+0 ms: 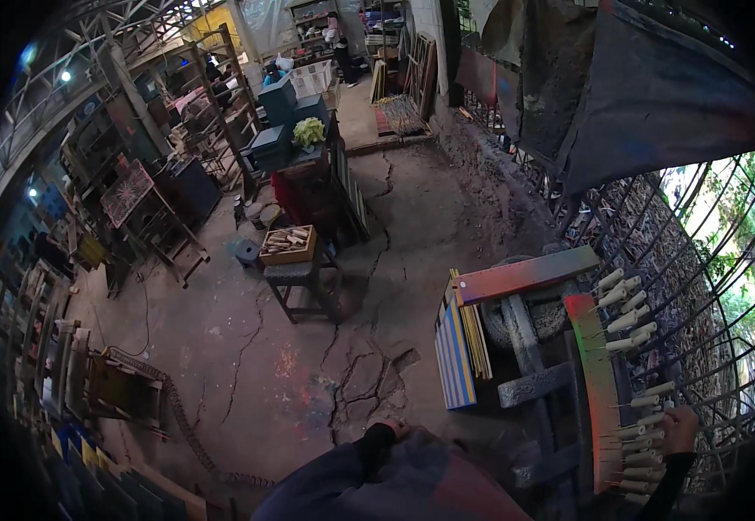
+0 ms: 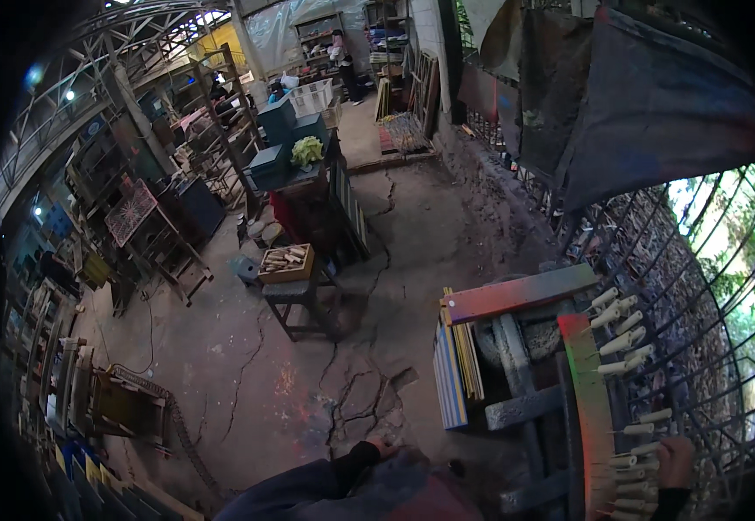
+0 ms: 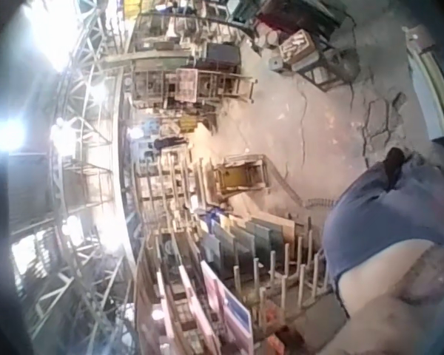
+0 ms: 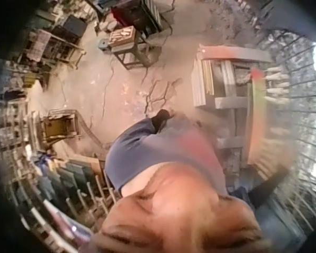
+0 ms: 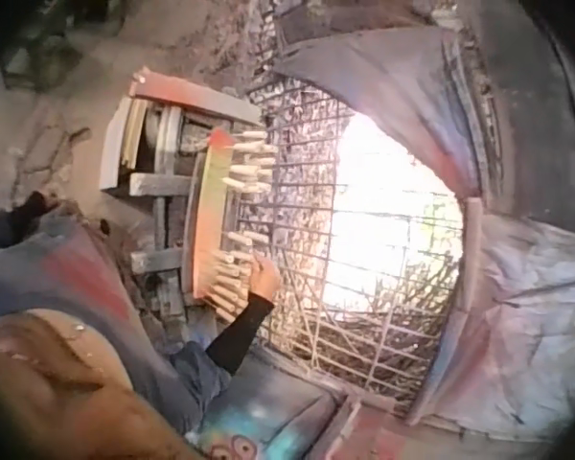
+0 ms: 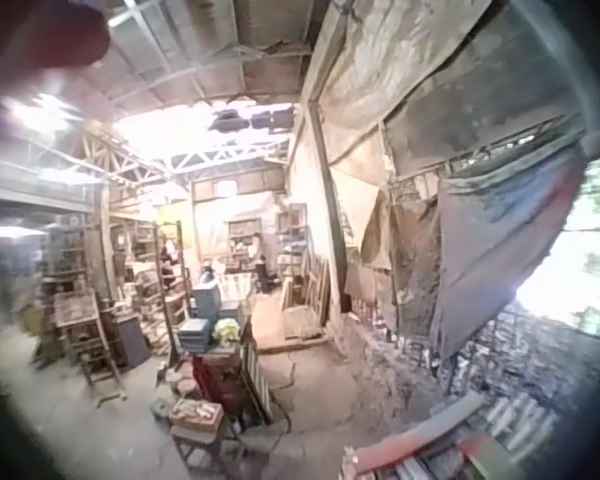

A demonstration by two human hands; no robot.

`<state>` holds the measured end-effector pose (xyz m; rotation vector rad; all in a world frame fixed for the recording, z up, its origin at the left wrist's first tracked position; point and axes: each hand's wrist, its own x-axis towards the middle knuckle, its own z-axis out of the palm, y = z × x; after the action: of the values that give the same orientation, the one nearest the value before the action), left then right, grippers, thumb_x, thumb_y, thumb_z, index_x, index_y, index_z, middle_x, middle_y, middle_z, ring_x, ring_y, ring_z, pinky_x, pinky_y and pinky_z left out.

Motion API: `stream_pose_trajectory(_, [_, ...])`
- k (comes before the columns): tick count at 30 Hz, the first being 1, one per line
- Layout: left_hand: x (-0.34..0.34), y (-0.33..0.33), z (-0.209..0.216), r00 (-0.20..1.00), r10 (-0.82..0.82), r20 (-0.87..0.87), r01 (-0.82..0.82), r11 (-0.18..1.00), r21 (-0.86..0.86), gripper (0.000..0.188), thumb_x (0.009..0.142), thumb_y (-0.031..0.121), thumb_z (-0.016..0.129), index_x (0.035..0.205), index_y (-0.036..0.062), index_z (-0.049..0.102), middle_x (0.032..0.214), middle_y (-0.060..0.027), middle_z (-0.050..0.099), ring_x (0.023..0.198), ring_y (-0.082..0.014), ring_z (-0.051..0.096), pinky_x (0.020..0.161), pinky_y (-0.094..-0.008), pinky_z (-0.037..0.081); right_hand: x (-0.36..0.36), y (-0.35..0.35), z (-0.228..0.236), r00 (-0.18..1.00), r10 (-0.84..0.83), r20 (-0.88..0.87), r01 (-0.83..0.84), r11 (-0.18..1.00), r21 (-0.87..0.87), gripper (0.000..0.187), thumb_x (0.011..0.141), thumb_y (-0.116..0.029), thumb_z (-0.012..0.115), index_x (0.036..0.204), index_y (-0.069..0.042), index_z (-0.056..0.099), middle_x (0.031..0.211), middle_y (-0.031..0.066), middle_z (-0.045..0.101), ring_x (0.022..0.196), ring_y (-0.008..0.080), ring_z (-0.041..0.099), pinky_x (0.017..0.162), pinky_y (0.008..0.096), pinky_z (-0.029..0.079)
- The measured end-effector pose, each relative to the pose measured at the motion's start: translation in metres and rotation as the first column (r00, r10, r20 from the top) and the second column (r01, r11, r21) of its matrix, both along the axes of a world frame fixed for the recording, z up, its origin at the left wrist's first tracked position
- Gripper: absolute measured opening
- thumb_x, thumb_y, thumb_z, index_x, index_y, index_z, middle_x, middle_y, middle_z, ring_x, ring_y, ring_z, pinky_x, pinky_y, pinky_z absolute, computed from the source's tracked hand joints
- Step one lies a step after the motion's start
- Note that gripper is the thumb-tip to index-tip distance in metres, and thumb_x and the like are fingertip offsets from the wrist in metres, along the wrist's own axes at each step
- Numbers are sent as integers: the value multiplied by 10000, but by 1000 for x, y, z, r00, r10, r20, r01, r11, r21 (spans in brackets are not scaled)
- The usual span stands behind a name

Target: The person repeatedly picks up cylindrical wooden rollers from a multi-tiered wooden rack and sprays them with a handheld spray gun. The person holds each roller by its metal rod, applies a coat of paint, and returns it to the rack. This process is repeated for multiple rollers in a continuous loop.

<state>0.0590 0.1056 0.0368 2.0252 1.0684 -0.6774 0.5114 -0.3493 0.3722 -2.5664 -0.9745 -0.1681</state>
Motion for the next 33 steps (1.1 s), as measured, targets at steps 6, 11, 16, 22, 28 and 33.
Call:
stream_pose_trajectory(6, [-10, 33, -45, 988, -114, 108, 120, 992, -45, 461, 800, 513, 536, 1013, 138, 698, 937, -151, 686, 889, -316, 656, 811, -392, 505, -21, -10, 7, 992, -127, -17, 127, 991, 36, 218, 758, -65, 599, 940, 36, 664, 870, 185, 660, 819, 290, 637, 750, 350, 489])
stream_pose_trajectory(11, [-34, 74, -93, 997, -5, 79, 20, 981, -192, 451, 778, 458, 599, 1011, 84, 691, 934, -166, 687, 909, -307, 659, 815, -385, 509, -38, 7, 36, 964, -264, 13, 263, 962, 79, 262, 862, -186, 602, 1002, 29, 651, 927, 159, 678, 869, 252, 654, 757, 330, 492])
stream_pose_trajectory(16, [-48, 108, -81, 942, -325, 85, 334, 935, -124, 430, 779, 415, 608, 1046, 85, 675, 977, -192, 670, 956, -347, 637, 851, -409, 496, -162, 77, 24, 766, -626, 145, 344, 590, 730, 143, 849, -115, 667, 953, -18, 661, 785, 66, 642, 702, 125, 599, 651, 260, 470])
stream_pose_trajectory(22, [16, 104, -101, 410, -909, 76, 910, 402, -103, 381, 827, 329, 518, 1095, 85, 635, 1028, -203, 649, 979, -370, 614, 858, -446, 487, -333, 170, -184, 758, -496, -423, 652, 568, 502, 228, 774, -130, 712, 683, -32, 527, 617, 116, 552, 565, 199, 561, 550, 308, 430])
stream_pose_trajectory(28, [128, 48, -5, -6, -820, 572, 998, 32, 57, 284, 892, 284, 508, 933, 55, 670, 782, -151, 673, 750, -268, 662, 682, -361, 511, -441, 143, -253, 466, -526, -711, 834, 531, 154, 181, 745, -168, 686, 749, -26, 574, 681, 77, 598, 637, 162, 580, 597, 310, 461])
stream_pose_trajectory(33, [238, -42, 139, 378, -372, 848, 667, 744, 29, 272, 897, 245, 599, 777, 1, 609, 595, -83, 598, 537, -151, 577, 528, -312, 452, -454, 93, -264, 405, -596, -693, 902, 385, 196, 177, 771, -140, 654, 892, -10, 647, 763, 81, 650, 705, 152, 620, 657, 295, 497])
